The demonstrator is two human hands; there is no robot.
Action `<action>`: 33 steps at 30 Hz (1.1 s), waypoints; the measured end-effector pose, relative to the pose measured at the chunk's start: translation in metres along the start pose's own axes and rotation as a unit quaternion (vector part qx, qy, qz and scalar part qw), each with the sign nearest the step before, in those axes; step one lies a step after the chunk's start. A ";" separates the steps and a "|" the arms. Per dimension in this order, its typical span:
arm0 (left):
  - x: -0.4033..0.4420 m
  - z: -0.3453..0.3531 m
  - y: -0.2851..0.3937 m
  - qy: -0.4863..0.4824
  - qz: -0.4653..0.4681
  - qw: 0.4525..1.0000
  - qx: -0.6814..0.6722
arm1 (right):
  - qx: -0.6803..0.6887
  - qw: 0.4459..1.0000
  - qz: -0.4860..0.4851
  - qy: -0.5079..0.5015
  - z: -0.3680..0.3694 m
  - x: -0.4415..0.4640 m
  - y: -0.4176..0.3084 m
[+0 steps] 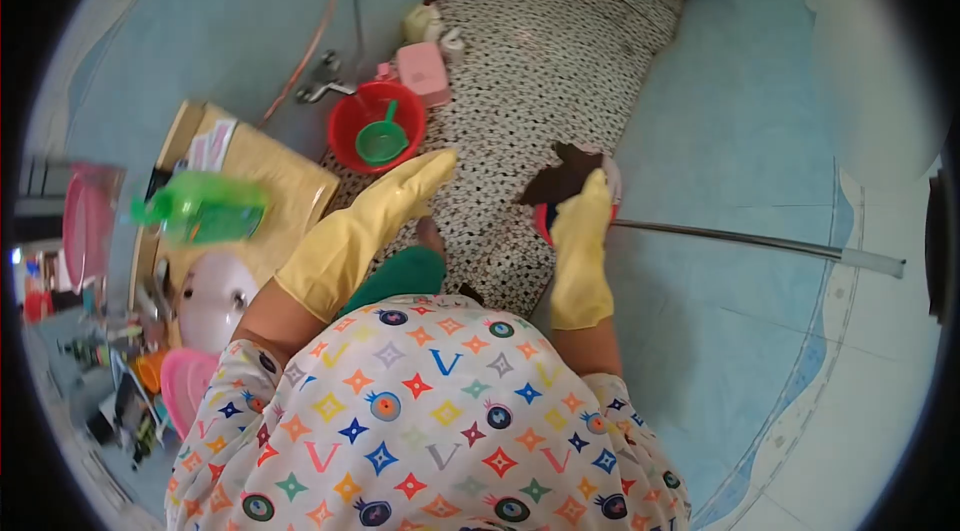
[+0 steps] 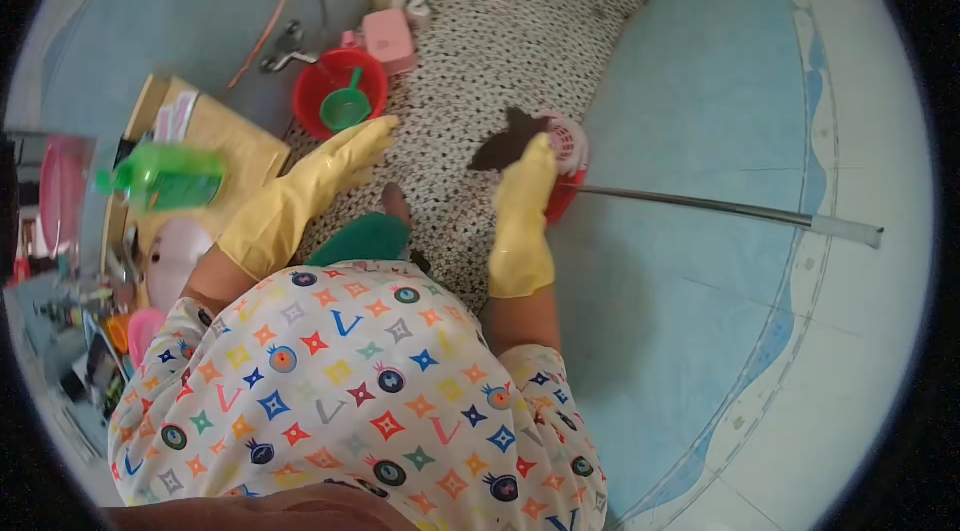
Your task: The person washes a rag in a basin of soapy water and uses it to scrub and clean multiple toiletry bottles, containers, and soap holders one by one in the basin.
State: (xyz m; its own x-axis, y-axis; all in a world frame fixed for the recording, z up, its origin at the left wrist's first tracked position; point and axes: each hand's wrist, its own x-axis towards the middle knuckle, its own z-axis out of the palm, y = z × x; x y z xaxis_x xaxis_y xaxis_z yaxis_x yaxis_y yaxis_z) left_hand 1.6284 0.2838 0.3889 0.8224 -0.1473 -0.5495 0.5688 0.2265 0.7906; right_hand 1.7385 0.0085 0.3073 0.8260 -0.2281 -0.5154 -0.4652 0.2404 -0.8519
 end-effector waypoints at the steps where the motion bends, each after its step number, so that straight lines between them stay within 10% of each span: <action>1: 0.042 -0.012 -0.011 -0.016 -0.036 0.999 -0.032 | -0.071 0.997 -0.026 0.013 0.013 0.014 0.004; 5: 0.140 -0.001 0.014 -0.016 -0.066 0.983 -0.171 | -0.263 0.906 -0.329 -0.041 0.085 0.013 0.016; 8: 0.219 -0.011 0.001 -0.014 -0.034 0.914 -0.404 | -0.319 0.867 -0.227 -0.310 0.125 0.022 0.003; 10: 0.239 -0.022 0.005 0.057 -0.007 0.921 -0.385 | -0.240 0.844 -0.423 -0.227 0.138 0.029 0.038; 12: 0.252 -0.024 0.016 0.280 0.037 0.922 -0.264 | -0.190 0.860 -0.362 -0.306 0.137 0.060 0.054; 14: 0.270 -0.050 -0.006 0.211 0.104 0.914 -0.330 | -0.149 0.870 -0.124 -0.454 0.131 0.070 -0.030; 18: 0.289 -0.049 0.002 0.386 0.125 0.886 -0.224 | -0.239 0.857 -0.145 -0.432 0.123 0.147 -0.054; 23: 0.299 0.001 0.057 0.335 0.126 0.885 -0.298 | -0.151 0.892 0.045 -0.424 0.182 0.208 -0.056; 28: 0.312 -0.002 0.076 0.234 0.130 0.909 -0.319 | 0.006 0.774 0.444 -0.451 0.244 0.257 -0.023; 33: 0.353 -0.041 0.059 0.359 0.314 0.866 0.150 | -0.034 0.758 0.505 -0.410 0.291 0.295 0.001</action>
State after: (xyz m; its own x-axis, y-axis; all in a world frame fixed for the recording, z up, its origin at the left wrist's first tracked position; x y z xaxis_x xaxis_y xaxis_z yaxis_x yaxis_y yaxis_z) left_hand 1.9523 0.2848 0.2302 0.8143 0.5757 0.0742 0.0756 -0.2320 0.9698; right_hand 2.0745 0.2157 0.1811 -0.0566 0.7107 -0.7012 -0.9850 -0.1546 -0.0772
